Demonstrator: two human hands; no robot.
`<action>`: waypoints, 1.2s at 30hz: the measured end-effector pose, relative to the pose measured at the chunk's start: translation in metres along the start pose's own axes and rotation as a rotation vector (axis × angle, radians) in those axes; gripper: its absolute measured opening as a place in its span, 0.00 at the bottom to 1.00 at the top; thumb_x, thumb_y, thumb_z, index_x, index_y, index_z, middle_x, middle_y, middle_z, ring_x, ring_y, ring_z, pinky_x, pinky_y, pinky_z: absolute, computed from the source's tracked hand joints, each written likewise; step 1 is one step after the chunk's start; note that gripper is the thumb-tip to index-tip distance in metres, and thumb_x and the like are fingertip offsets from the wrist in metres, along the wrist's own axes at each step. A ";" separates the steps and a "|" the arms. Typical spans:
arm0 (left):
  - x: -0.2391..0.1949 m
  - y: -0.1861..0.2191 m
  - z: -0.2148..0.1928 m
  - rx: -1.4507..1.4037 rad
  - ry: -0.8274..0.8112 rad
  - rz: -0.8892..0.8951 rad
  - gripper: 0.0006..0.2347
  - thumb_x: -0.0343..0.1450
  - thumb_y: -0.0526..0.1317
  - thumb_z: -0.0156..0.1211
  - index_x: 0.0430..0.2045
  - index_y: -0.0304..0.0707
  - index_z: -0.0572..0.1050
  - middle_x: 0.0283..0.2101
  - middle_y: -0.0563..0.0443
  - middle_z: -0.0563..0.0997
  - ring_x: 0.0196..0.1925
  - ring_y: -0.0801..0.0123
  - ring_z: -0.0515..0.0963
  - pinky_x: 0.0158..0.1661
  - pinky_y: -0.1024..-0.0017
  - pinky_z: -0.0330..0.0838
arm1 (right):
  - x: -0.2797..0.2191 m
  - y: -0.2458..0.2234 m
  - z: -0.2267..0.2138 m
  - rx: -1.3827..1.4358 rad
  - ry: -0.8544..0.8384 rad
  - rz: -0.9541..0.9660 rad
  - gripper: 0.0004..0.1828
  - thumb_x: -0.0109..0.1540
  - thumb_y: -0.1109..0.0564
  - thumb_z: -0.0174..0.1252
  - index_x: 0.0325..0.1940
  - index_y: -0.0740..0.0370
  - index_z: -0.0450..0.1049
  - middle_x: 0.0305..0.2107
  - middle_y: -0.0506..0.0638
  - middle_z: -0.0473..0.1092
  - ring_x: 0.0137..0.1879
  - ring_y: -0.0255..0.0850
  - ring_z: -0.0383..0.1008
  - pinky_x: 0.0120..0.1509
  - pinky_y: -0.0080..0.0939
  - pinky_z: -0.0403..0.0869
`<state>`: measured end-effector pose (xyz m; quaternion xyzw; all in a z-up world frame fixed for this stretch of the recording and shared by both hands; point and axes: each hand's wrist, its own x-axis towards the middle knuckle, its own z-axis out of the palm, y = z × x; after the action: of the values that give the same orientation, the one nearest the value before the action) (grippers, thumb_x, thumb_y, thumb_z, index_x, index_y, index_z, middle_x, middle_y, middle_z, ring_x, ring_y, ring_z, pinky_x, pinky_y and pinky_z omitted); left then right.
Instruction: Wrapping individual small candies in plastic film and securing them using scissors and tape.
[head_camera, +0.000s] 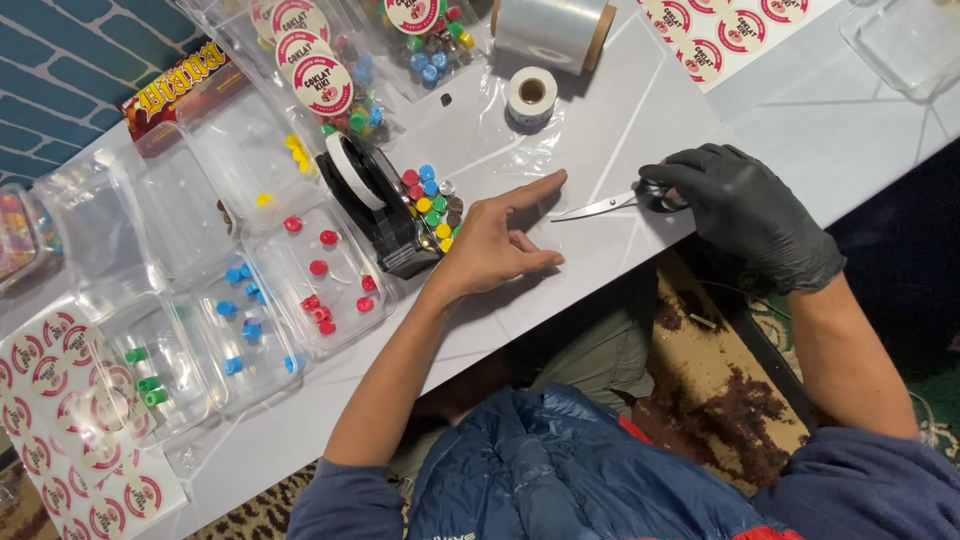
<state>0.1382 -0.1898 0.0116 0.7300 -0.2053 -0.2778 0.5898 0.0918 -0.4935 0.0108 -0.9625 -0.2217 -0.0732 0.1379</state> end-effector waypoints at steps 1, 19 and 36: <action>0.000 -0.002 -0.001 -0.018 -0.020 0.008 0.37 0.58 0.24 0.71 0.65 0.49 0.69 0.70 0.39 0.72 0.35 0.74 0.87 0.34 0.80 0.83 | -0.004 0.000 -0.005 0.029 0.001 0.030 0.22 0.64 0.68 0.57 0.60 0.55 0.77 0.45 0.57 0.78 0.48 0.49 0.80 0.50 0.45 0.79; 0.000 -0.009 -0.005 -0.184 -0.078 0.141 0.37 0.60 0.22 0.72 0.67 0.46 0.68 0.75 0.42 0.66 0.33 0.79 0.83 0.34 0.82 0.80 | -0.014 0.002 -0.049 0.195 -0.011 0.153 0.26 0.55 0.64 0.67 0.58 0.55 0.78 0.46 0.55 0.77 0.46 0.46 0.80 0.47 0.42 0.78; 0.007 -0.016 -0.004 -0.036 -0.048 0.083 0.39 0.58 0.24 0.72 0.68 0.47 0.66 0.73 0.44 0.67 0.33 0.80 0.84 0.34 0.81 0.83 | 0.015 0.005 -0.008 0.004 -0.093 0.040 0.15 0.61 0.64 0.63 0.50 0.50 0.83 0.46 0.54 0.78 0.49 0.47 0.79 0.51 0.44 0.79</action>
<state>0.1460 -0.1880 -0.0045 0.7032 -0.2443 -0.2743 0.6087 0.1073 -0.4942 0.0202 -0.9688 -0.2088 -0.0253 0.1310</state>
